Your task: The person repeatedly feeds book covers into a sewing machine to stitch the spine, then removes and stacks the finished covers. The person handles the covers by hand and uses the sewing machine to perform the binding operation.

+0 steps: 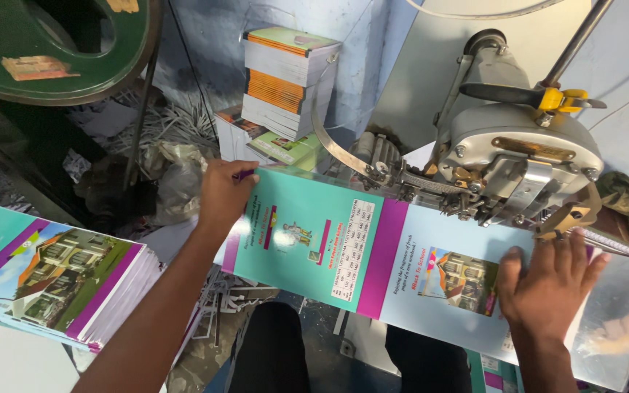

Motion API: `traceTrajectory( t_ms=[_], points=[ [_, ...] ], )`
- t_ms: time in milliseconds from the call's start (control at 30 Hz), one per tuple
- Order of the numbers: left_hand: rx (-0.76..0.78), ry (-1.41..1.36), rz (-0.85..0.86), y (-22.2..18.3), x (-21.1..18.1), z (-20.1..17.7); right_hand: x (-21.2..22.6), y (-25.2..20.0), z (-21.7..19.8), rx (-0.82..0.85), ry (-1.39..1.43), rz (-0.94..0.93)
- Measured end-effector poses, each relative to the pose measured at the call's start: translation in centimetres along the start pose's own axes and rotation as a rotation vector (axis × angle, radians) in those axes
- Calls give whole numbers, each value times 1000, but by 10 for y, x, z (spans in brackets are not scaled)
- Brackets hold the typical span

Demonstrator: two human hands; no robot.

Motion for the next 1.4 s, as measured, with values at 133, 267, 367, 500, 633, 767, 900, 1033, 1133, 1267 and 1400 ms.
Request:
traceTrajectory(
  t_ms=[133, 267, 367, 500, 633, 767, 900, 1033, 1133, 1267, 1400],
  points=[
    [-2, 67, -7, -5, -9, 7, 25, 9, -1, 42, 110, -90],
    [7, 59, 53, -10, -23, 13, 45, 16, -8, 14, 195, -144],
    [24, 33, 28, -12, -27, 19, 46, 18, -13, 1, 188, -133],
    [54, 10, -7, -15, -33, 26, 38, 14, -19, -10, 215, -120],
    [70, 7, 26, -20, -48, 30, 25, 14, -19, -25, 220, -101],
    [75, -6, 14, -24, -57, 35, 15, 11, -18, -44, 213, -108],
    [85, 2, 13, -26, -63, 38, 9, 8, -17, -39, 233, -111],
    [100, 10, -15, -26, -64, 38, 8, 9, -16, -38, 238, -103],
    [107, 18, -21, -27, -63, 39, 8, 8, -15, -39, 234, -93],
    [76, 9, 18, -28, -67, 36, 10, 10, -17, -41, 227, -95],
    [29, 50, 31, -33, -70, 35, 11, 10, -19, -39, 239, -86]
  ],
)
Point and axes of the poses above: each hand's wrist, its own y-axis towards the middle knuckle, its own z-axis out of the palm, x = y × z, the point moved 9 cm from there along y, towards the middle knuckle, and after that the axes turned 3 degrees about x, right-handed, at the moved point
